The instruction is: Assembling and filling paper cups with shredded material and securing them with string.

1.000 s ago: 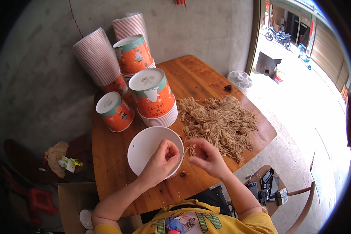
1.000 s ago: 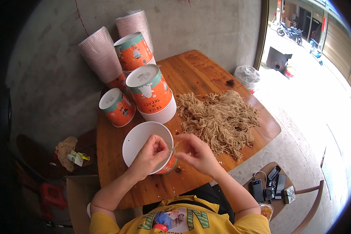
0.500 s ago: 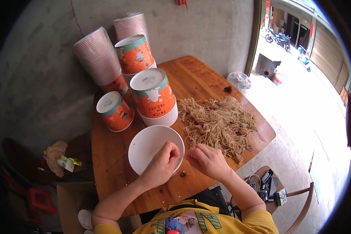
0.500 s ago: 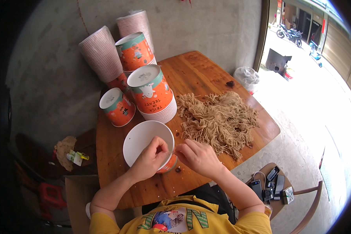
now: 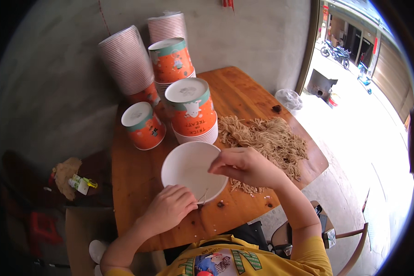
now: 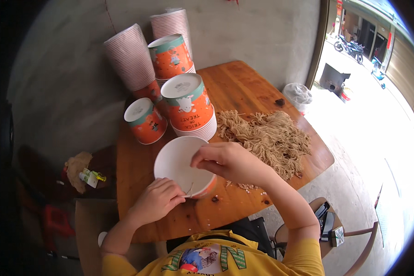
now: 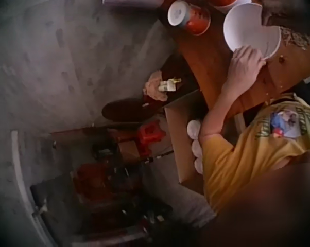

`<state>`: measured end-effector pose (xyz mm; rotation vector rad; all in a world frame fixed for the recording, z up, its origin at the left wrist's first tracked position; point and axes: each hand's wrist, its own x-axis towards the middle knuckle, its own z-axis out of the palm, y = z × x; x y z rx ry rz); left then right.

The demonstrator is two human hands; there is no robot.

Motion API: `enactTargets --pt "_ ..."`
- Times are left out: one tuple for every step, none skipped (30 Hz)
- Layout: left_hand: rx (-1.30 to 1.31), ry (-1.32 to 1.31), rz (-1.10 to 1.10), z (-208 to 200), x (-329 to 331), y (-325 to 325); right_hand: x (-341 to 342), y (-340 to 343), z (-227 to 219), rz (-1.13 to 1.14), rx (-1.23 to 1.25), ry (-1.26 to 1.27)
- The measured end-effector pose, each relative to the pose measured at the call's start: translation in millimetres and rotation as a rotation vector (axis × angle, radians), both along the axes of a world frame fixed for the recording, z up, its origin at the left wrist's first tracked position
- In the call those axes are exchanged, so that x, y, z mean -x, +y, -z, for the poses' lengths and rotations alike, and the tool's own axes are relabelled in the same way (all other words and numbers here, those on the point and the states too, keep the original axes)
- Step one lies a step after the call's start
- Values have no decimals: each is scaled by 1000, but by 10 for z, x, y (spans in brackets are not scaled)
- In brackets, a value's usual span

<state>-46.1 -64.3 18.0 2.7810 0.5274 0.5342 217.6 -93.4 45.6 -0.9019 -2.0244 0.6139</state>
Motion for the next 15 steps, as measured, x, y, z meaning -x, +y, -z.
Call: enactTargets --pt "-52 -13 36 -2 52 4 85 95 0 46 -117 -97" --pt "-53 -12 22 13 96 6 179 192 25 89 -234 -192" --pt "24 -81 36 22 130 -5 271 255 53 124 -267 -281" --pt "101 -150 51 38 161 -12 355 317 98 115 -271 -280" --pt "97 -149 36 78 194 -13 443 385 156 138 -298 -429" --pt "134 -187 -15 144 215 2 513 447 230 168 -322 -579" --pt "172 -225 -64 186 230 -6 559 509 314 184 -290 -631" --pt "169 -226 -74 205 232 -45 599 547 358 175 -295 -629" --pt "249 -279 -200 228 212 -93 631 568 393 182 -256 -623" --pt "329 -332 -323 237 194 -121 660 586 424 192 -217 -618" --pt "330 -332 -324 230 179 -124 679 596 458 191 -216 -619" --pt "302 -291 -357 209 161 -114 692 603 489 199 -207 -637" --pt "274 -249 -389 189 139 -102 700 606 508 209 -197 -654" --pt "276 -249 -388 171 115 -94 708 611 513 210 -195 -655" --pt "210 -212 -400 152 90 -85 717 615 516 212 -180 -647"
